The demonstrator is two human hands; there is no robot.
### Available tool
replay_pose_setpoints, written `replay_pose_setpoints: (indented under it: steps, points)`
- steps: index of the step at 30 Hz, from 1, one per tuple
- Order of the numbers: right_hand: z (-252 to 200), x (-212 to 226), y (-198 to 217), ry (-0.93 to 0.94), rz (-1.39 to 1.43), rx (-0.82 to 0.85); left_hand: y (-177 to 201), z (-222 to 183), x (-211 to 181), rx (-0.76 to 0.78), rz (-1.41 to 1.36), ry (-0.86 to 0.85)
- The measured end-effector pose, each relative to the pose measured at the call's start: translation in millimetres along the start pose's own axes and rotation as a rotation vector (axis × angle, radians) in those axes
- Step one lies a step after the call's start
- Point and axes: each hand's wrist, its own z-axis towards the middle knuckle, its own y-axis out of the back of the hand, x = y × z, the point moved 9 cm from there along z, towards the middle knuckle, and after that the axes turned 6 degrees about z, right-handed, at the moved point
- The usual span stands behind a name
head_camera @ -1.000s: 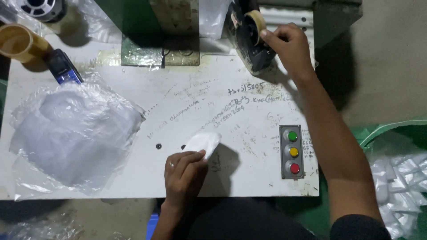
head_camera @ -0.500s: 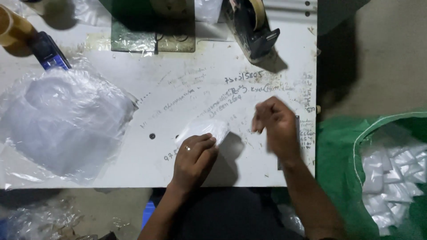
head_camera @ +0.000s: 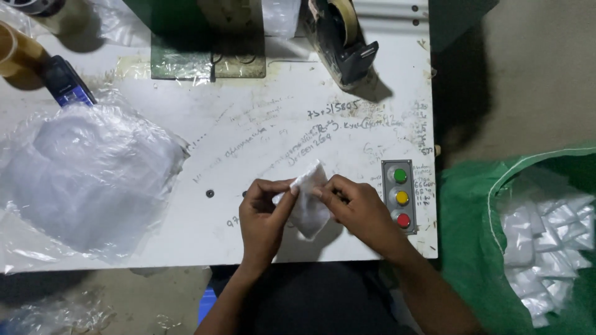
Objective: Folding small white plastic bags and placing them into a large green collection sack at a packaging workstation.
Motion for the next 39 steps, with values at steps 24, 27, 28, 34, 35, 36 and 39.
replay_pose_setpoints:
  steps: [24,27,28,34,35,36,39]
  points:
    - [-187,-98,181,0.894,-0.504,-1.529,-22,0,24,0.358,0.457,0.213]
    - [-177,-180,207,0.345,-0.703,-1.294,-27,18,12,0.366,0.557,0.111]
    - [-172,-175,194,0.37,-0.7,-1.287,-25,26,10,0.344,0.553,0.106]
    - [-109,-81,124,0.28,-0.265,-1.196,-29,84,-30,0.276,0.514,-0.146]
    - [-68,-89,110,0.388,0.166,-0.968,-27,98,-33,0.215,0.56,-0.223]
    - [-25,-90,91,0.476,0.581,-0.706,-25,112,-36,0.156,0.604,-0.301]
    - [59,-46,34,0.313,0.794,-0.323,-19,149,-6,0.081,0.726,-0.345]
